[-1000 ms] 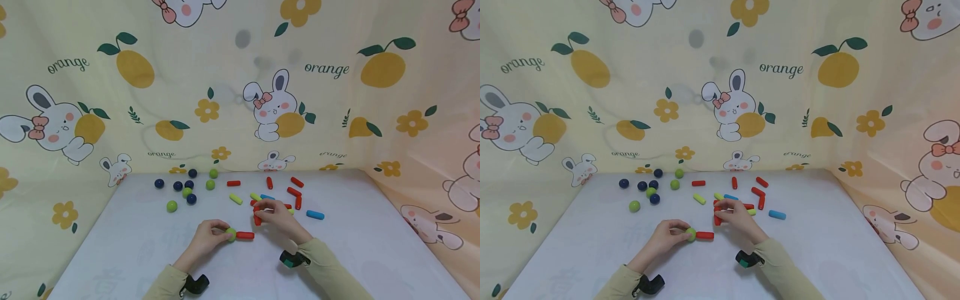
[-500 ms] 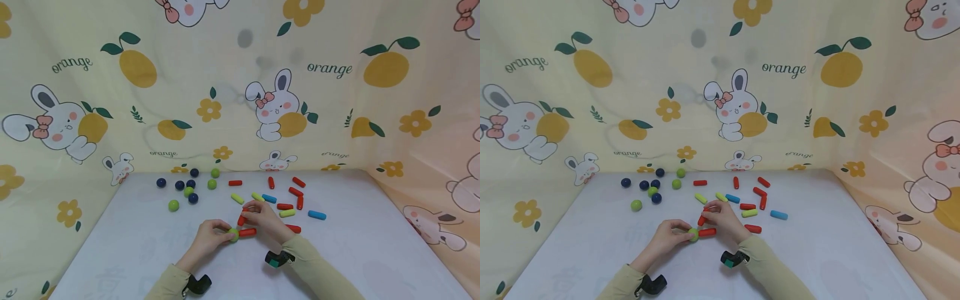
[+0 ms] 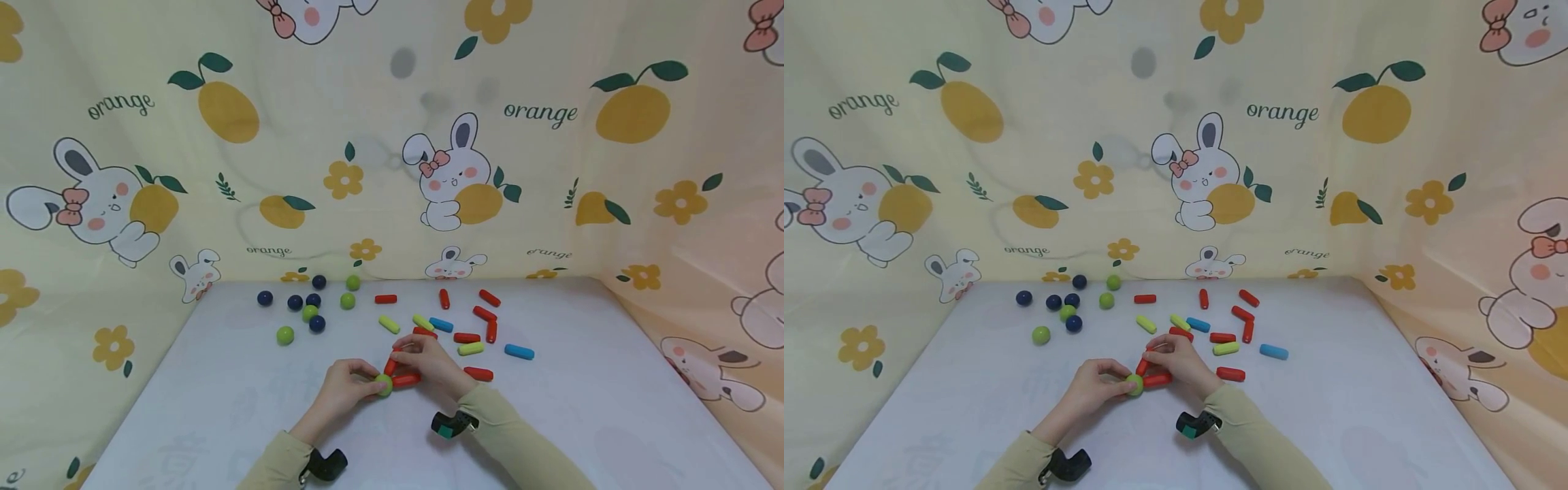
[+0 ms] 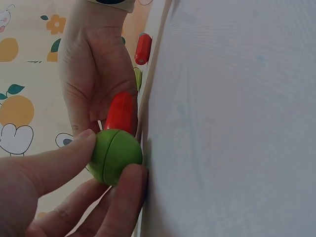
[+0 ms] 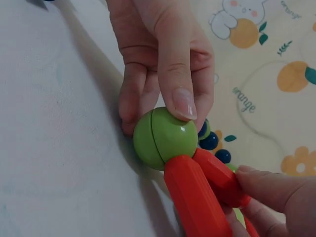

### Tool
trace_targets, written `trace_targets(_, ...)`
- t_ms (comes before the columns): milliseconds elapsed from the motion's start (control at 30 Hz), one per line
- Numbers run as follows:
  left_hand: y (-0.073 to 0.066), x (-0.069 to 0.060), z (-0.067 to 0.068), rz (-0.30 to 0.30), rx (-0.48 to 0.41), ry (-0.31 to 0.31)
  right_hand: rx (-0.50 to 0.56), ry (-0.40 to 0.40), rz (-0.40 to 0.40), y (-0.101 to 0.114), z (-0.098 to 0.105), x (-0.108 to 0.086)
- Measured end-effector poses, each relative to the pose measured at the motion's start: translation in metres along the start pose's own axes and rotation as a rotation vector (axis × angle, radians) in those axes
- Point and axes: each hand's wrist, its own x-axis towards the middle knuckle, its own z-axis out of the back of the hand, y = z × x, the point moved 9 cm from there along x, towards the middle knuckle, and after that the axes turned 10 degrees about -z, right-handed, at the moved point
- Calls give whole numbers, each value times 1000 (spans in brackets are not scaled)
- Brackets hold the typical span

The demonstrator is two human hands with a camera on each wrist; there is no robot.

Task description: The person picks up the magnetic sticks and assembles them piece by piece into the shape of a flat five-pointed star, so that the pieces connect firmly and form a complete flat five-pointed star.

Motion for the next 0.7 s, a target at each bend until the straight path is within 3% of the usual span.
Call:
trace_targets(233, 3, 0, -1, 35, -11, 3, 37, 93, 18, -2, 6, -12)
trace_targets(433, 3, -1, -2, 54, -8, -13, 44, 81, 24, -5, 25, -32)
trace_targets(533, 3, -1, -2, 58, -10, -18, 60, 75, -16, -11, 29, -42)
trace_targets(700, 2, -3, -1, 68, 6, -29, 117, 183, -148, -29, 15, -53)
